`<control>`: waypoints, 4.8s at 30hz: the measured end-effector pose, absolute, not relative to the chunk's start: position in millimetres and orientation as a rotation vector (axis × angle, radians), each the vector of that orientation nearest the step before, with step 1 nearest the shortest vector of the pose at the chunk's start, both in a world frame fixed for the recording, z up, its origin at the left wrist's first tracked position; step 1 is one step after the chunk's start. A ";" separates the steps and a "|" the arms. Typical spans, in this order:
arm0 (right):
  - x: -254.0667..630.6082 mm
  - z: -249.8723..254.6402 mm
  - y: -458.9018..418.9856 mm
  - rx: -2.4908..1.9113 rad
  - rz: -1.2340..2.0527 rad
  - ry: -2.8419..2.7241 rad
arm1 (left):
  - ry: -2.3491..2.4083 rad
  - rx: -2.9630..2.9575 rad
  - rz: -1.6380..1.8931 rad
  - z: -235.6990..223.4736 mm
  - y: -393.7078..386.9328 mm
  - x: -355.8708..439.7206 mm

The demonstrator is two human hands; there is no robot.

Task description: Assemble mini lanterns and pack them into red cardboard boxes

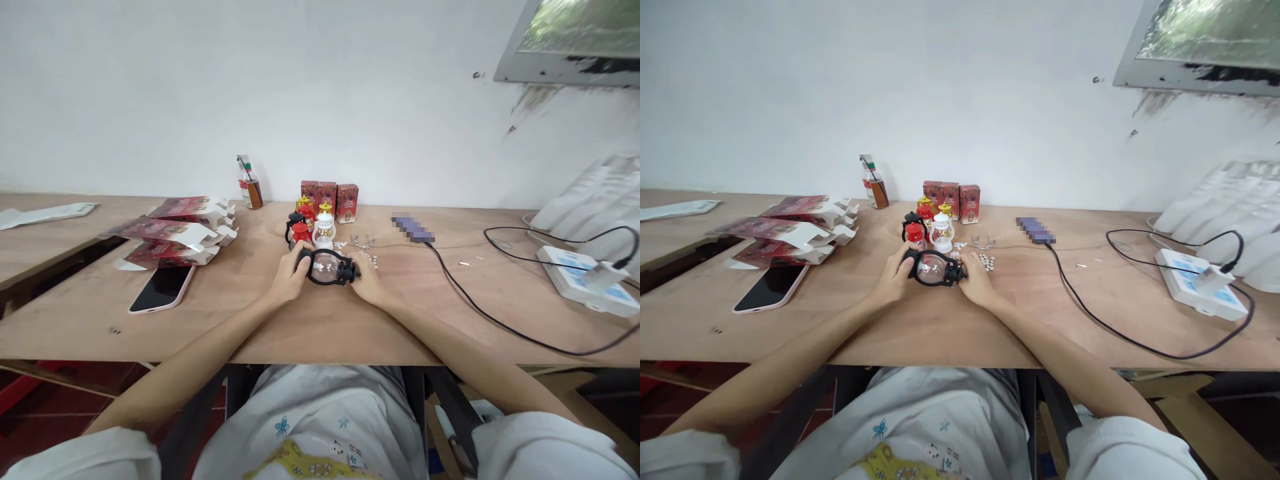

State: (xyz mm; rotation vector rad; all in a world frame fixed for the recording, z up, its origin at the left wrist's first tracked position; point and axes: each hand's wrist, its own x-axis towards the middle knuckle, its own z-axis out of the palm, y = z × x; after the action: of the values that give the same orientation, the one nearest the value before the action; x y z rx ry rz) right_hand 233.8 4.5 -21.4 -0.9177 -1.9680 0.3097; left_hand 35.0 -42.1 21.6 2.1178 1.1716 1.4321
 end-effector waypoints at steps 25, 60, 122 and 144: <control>267.9 2.8 31.5 -1.079 0.327 -1.358 | 1.412 2.011 1.717 22.7 -30.1 25.1; 311.1 -15.2 80.6 -1.337 -0.618 -2.264 | 1.506 2.544 1.502 20.8 -42.4 39.5; 232.3 -19.1 58.6 -1.101 -0.599 -1.967 | 1.539 2.593 1.191 10.7 -34.6 39.8; 205.6 -7.1 -0.5 -0.536 -0.464 -2.093 | 1.629 2.546 1.138 12.7 -33.5 35.2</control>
State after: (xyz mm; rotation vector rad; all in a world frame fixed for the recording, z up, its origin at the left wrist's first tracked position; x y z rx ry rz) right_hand 205.6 -0.5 -7.1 -0.5356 -2.0930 -0.4638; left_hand 35.2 -33.5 12.7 2.5464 1.6290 1.1378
